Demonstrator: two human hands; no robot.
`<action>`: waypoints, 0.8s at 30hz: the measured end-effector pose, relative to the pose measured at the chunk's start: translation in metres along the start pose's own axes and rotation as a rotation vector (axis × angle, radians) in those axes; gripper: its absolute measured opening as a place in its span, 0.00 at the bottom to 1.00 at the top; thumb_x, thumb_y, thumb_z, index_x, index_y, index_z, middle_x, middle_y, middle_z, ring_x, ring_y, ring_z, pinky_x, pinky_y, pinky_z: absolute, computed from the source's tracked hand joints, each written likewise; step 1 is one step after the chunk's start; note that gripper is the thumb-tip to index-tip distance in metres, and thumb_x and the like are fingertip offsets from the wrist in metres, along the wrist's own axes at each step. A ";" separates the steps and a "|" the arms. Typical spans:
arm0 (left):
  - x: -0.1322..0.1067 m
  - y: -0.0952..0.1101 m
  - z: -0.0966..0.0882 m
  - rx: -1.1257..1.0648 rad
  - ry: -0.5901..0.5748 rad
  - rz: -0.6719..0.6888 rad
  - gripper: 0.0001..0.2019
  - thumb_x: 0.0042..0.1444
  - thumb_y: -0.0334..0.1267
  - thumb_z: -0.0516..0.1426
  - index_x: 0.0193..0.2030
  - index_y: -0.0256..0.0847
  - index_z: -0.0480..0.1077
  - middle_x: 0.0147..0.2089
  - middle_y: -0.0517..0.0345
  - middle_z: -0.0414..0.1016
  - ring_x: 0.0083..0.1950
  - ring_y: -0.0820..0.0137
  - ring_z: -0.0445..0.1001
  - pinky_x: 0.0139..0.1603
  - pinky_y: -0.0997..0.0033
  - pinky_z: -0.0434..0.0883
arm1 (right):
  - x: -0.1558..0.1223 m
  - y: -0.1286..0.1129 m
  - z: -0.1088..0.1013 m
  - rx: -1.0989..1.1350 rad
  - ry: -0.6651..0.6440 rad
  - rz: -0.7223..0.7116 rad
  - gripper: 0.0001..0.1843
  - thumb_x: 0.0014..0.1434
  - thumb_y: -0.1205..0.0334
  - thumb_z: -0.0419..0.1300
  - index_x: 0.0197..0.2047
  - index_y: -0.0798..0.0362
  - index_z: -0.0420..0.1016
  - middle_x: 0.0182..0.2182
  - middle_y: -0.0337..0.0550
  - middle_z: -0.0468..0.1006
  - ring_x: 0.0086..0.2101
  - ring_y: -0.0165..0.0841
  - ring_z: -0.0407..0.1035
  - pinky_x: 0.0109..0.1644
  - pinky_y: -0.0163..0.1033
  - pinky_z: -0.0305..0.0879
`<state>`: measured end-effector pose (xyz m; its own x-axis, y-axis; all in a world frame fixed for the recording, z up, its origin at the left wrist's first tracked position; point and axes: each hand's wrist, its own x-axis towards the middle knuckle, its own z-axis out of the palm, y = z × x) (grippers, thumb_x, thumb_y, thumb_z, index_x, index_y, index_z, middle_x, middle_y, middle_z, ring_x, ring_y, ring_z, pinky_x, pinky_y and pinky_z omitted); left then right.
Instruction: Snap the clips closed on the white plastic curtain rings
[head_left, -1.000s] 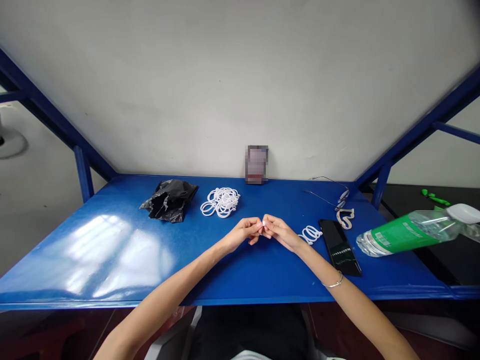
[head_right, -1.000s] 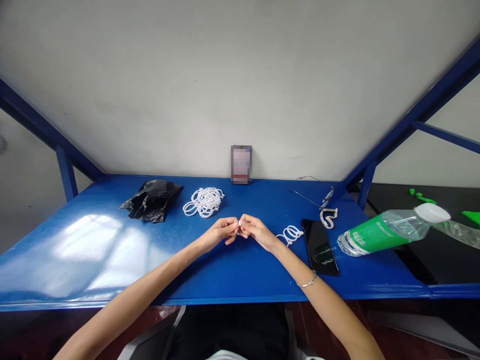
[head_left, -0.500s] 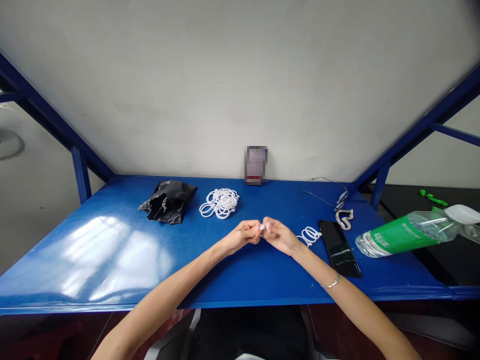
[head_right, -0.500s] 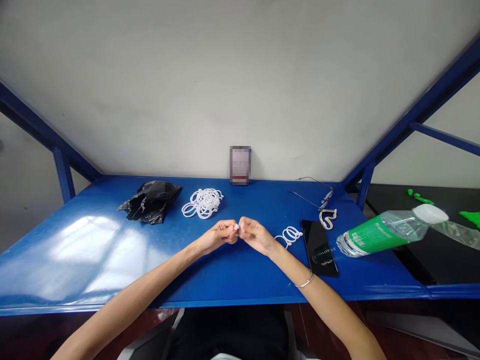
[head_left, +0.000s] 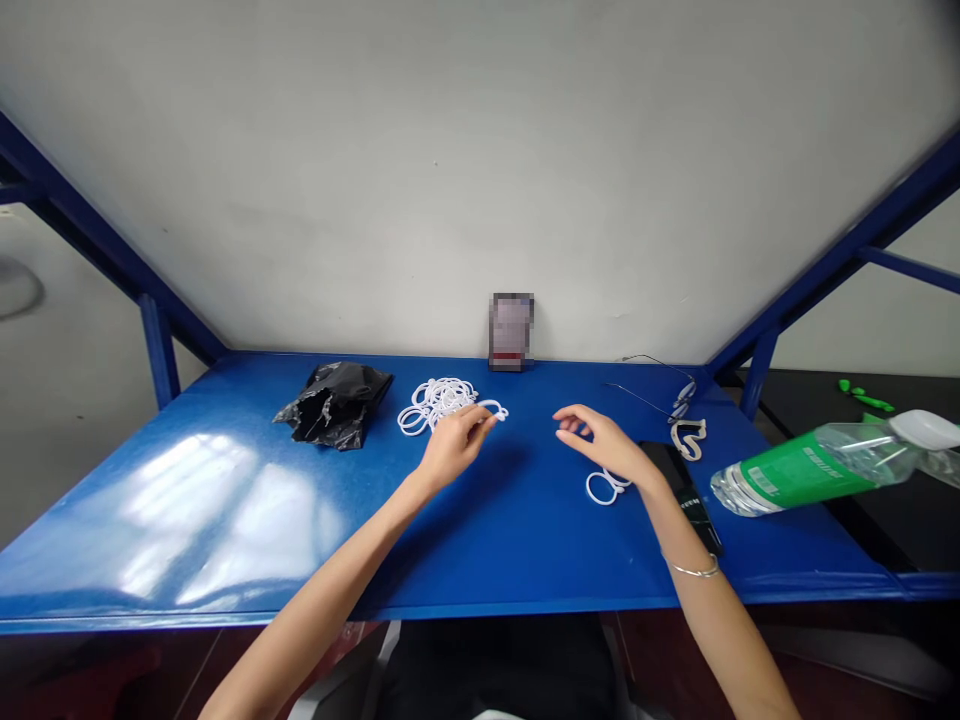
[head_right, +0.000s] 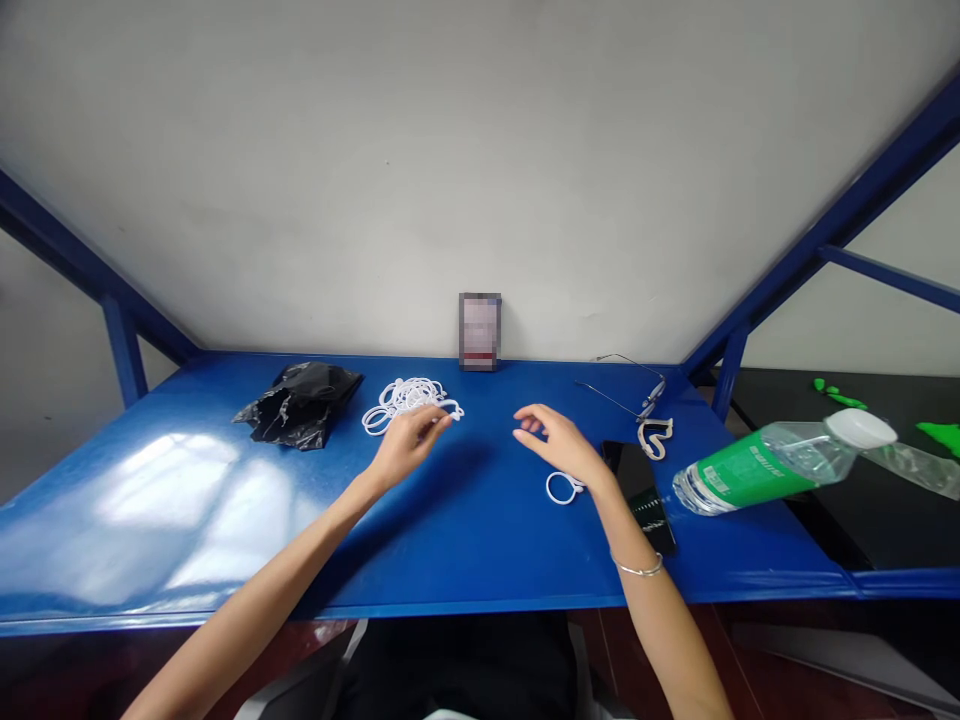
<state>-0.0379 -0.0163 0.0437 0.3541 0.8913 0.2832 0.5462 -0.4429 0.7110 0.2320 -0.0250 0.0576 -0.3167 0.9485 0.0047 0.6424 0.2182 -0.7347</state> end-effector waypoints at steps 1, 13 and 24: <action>0.002 -0.002 -0.004 0.187 0.050 -0.003 0.17 0.67 0.45 0.46 0.35 0.38 0.70 0.34 0.53 0.69 0.32 0.70 0.65 0.32 0.71 0.57 | -0.003 0.007 -0.011 -0.113 -0.016 0.076 0.18 0.60 0.44 0.56 0.46 0.48 0.70 0.40 0.43 0.75 0.41 0.37 0.69 0.44 0.43 0.64; 0.013 -0.018 -0.026 0.838 0.033 -0.301 0.18 0.69 0.38 0.41 0.46 0.38 0.71 0.51 0.46 0.68 0.42 0.62 0.73 0.30 0.71 0.62 | -0.021 0.019 -0.035 -0.633 -0.192 0.430 0.20 0.43 0.47 0.67 0.36 0.47 0.68 0.28 0.39 0.75 0.29 0.39 0.71 0.27 0.38 0.54; 0.014 -0.023 -0.023 0.823 -0.016 -0.305 0.18 0.69 0.40 0.41 0.48 0.38 0.69 0.53 0.46 0.66 0.41 0.63 0.74 0.29 0.72 0.63 | -0.009 0.021 -0.008 -0.502 -0.134 0.180 0.11 0.53 0.60 0.59 0.42 0.47 0.69 0.32 0.41 0.75 0.30 0.36 0.70 0.29 0.37 0.59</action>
<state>-0.0627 0.0082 0.0460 0.1107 0.9834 0.1435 0.9907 -0.1206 0.0623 0.2543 -0.0268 0.0476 -0.2358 0.9506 -0.2018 0.9383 0.1687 -0.3018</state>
